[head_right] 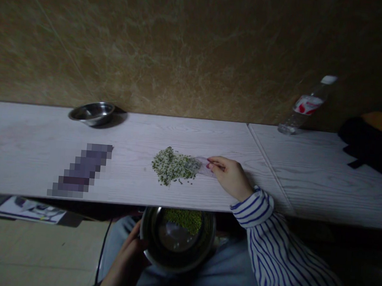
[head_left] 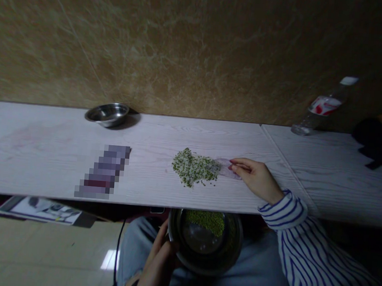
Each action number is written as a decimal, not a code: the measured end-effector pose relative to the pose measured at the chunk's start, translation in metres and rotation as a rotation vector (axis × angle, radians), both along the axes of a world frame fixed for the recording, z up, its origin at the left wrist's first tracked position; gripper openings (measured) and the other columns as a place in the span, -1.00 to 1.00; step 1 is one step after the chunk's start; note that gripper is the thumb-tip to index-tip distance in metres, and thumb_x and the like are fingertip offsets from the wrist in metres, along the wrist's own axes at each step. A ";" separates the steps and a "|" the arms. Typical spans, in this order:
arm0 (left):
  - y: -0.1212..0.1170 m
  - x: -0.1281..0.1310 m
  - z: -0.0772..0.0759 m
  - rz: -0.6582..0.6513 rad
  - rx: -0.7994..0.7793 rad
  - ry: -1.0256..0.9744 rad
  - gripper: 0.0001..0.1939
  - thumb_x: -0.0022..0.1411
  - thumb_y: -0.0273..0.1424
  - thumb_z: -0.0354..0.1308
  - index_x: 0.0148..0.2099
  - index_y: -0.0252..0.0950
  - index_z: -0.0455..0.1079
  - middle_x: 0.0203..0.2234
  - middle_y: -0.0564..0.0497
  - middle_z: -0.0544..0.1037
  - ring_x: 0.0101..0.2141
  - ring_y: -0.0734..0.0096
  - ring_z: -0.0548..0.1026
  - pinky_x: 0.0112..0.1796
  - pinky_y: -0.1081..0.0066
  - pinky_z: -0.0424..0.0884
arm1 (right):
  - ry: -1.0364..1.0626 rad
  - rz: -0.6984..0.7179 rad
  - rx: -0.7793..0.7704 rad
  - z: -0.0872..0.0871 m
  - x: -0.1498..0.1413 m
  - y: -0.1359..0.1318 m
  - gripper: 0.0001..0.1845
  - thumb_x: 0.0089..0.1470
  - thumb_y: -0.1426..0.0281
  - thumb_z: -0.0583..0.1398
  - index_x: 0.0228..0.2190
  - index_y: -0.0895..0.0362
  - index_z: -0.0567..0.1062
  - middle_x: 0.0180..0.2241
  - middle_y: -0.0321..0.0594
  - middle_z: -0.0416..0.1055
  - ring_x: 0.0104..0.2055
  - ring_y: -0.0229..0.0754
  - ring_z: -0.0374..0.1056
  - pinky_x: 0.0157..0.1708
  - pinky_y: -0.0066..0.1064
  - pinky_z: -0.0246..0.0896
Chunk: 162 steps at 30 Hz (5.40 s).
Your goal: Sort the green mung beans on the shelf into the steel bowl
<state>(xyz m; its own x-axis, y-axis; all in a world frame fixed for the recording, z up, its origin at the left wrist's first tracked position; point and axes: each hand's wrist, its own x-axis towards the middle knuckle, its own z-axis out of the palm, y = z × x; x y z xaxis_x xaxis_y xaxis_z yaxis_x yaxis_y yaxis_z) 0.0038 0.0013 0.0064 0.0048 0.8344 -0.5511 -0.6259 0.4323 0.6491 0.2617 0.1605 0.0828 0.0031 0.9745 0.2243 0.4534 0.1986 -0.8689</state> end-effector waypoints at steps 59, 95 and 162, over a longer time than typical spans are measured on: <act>0.001 0.005 0.005 0.002 -0.013 0.016 -0.28 -0.01 -0.41 0.33 0.25 -0.21 0.38 0.01 -0.20 0.59 -0.01 -0.08 0.52 -0.14 0.11 0.50 | 0.017 -0.076 -0.056 -0.001 0.018 -0.056 -0.73 -0.03 0.22 0.36 -0.30 0.11 0.67 -0.33 -0.13 0.67 -0.27 -0.03 0.62 -0.19 -0.26 0.58; 0.000 0.001 0.004 -0.020 0.006 0.039 -0.22 0.03 -0.40 0.29 0.33 -0.17 0.30 -0.02 -0.16 0.61 -0.09 -0.01 0.55 -0.16 0.17 0.49 | -0.011 -0.037 -0.055 -0.002 0.007 -0.052 -0.74 -0.01 0.23 0.33 -0.28 0.11 0.67 -0.32 -0.12 0.68 -0.27 -0.03 0.62 -0.22 -0.26 0.58; 0.002 -0.004 0.007 0.030 -0.015 0.003 -0.32 0.04 -0.45 0.28 0.25 -0.16 0.36 -0.08 -0.10 0.65 0.03 0.00 0.51 -0.14 0.23 0.51 | -0.023 -0.107 0.001 -0.007 -0.006 -0.046 -0.70 -0.01 0.26 0.29 -0.26 0.16 0.67 -0.29 -0.04 0.66 -0.22 0.01 0.60 -0.16 -0.18 0.53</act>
<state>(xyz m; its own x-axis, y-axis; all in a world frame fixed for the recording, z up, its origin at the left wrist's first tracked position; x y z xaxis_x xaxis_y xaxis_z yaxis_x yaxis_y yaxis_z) -0.0003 0.0033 0.0138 -0.0216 0.8255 -0.5639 -0.6369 0.4234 0.6442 0.2553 0.1142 0.0763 0.1018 0.9687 0.2266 0.4914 0.1491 -0.8581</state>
